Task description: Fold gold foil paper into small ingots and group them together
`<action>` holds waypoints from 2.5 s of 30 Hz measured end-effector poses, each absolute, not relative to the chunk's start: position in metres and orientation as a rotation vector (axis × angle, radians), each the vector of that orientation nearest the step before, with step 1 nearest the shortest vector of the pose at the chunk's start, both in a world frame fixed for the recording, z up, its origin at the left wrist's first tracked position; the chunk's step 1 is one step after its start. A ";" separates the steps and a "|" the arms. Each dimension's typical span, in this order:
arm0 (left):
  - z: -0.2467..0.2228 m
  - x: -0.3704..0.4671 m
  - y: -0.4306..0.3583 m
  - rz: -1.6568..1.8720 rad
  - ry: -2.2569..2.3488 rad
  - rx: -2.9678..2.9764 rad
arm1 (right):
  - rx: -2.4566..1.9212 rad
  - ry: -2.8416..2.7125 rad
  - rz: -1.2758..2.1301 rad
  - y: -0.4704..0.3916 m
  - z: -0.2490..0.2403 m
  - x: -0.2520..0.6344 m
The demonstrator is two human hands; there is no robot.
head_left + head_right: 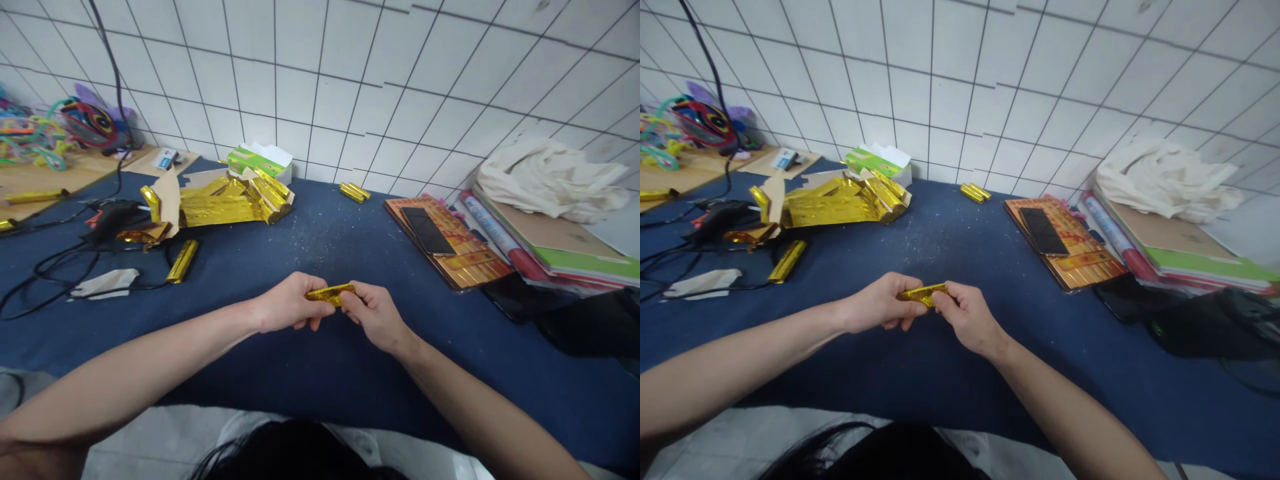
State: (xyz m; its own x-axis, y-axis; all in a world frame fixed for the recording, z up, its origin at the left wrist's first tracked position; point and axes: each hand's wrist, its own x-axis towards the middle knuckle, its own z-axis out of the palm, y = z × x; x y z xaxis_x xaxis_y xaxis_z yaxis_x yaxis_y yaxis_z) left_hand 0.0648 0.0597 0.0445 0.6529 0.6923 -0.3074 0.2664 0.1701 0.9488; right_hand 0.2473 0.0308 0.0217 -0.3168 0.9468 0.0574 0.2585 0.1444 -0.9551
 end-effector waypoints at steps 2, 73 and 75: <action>0.045 0.064 0.062 0.457 0.832 1.324 | -1.156 -1.518 1.259 0.032 0.017 0.246; 0.031 0.075 0.067 0.772 0.754 0.524 | -1.097 -1.157 1.258 0.032 0.002 0.223; 0.034 0.082 0.065 0.785 0.784 0.541 | -1.108 -1.172 1.205 0.033 0.000 0.221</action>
